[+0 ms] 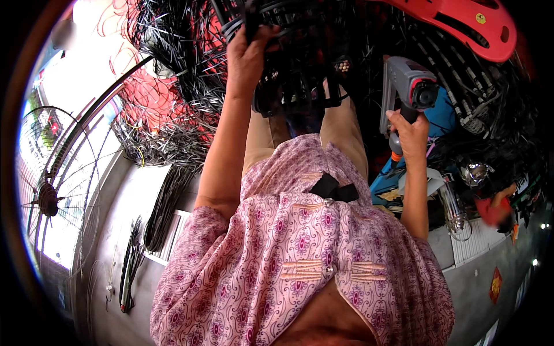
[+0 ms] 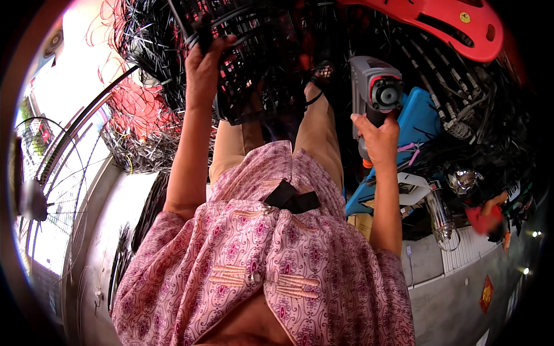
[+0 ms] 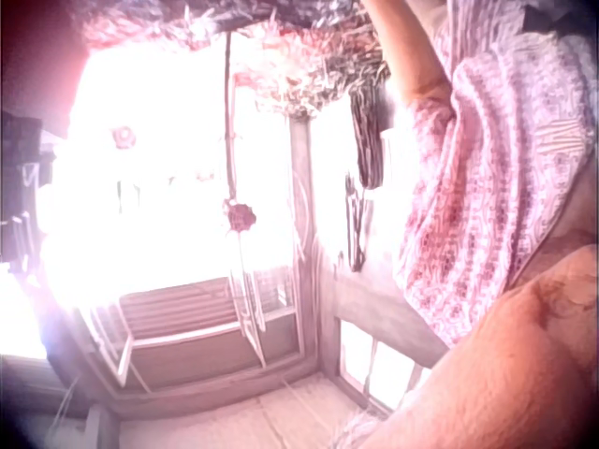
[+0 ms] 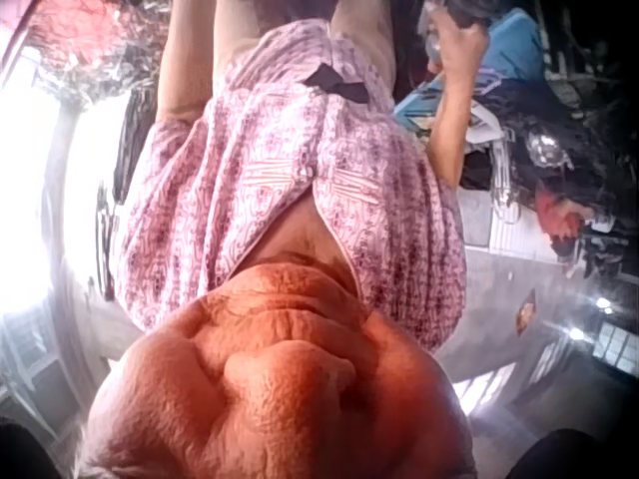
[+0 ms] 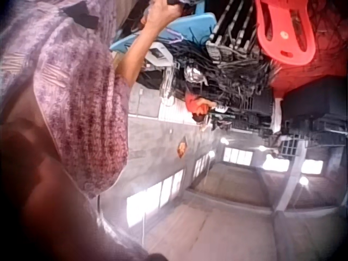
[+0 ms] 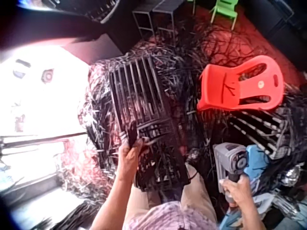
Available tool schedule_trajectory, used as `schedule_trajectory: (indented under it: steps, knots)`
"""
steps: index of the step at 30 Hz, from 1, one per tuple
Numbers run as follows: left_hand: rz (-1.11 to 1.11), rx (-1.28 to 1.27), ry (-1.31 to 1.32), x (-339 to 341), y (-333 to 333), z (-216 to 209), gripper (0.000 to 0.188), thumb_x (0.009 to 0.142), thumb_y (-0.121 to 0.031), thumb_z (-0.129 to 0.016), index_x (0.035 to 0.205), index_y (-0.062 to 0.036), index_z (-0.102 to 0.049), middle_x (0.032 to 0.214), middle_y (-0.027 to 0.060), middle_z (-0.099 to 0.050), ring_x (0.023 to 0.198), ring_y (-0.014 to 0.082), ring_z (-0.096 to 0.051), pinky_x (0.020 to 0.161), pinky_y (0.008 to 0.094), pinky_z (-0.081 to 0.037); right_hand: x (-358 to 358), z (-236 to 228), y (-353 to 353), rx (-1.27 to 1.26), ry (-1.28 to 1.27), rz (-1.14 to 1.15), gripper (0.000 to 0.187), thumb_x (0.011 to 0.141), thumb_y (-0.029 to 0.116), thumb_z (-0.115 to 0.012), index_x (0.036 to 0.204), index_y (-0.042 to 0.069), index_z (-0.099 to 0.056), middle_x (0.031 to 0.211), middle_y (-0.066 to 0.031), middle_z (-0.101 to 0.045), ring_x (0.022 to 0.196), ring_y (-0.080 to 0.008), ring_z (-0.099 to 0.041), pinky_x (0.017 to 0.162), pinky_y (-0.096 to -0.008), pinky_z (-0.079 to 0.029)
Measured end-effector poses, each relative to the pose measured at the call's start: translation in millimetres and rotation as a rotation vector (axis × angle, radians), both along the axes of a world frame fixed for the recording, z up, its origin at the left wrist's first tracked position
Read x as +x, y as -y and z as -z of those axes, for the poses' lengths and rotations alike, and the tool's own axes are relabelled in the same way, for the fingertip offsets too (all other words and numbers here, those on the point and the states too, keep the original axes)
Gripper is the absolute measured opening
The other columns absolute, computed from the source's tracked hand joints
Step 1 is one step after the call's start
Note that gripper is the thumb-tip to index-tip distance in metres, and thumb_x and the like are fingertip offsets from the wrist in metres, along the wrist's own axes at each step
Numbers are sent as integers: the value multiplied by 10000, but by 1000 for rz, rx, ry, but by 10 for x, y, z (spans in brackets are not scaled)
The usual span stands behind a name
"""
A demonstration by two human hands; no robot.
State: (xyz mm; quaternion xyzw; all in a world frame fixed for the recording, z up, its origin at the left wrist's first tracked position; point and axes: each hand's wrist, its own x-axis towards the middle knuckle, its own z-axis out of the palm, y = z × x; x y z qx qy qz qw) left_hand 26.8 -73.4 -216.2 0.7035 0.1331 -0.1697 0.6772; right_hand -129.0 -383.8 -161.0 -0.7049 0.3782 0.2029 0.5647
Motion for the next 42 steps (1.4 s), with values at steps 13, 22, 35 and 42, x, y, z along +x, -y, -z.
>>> schedule_trajectory:
  steps: [13,22,35,42]
  knots:
    - [-57,-570,150,-120,-313,-1973,97,948,-95,-565,951,0,-548,773,21,-518,526,60,-455,456,222,-330,45,-77,-38,-20,62,10,171,804,143,-746,806,35,-613,667,0,-575,583,-78,-535,567,-255,-431]
    - [-110,-482,-296,61,577,-401,165,915,-192,-645,904,-28,-665,737,3,-591,571,80,-494,478,225,-337,-77,-133,-21,-20,60,-40,185,794,164,-748,778,28,-624,646,-5,-580,568,-92,-542,560,-268,-425]
    - [380,951,547,181,345,60,267,738,-217,-792,930,-78,-669,818,101,-654,682,287,-635,612,371,-493,-171,27,35,34,45,40,183,801,100,-738,891,18,-602,746,1,-597,603,-74,-530,568,-244,-447]
    - [482,809,229,377,277,-134,325,688,-296,-824,905,-69,-739,744,64,-705,683,158,-664,702,306,-512,-144,29,18,35,44,39,194,810,85,-729,935,14,-598,766,6,-587,614,-69,-514,564,-235,-438]
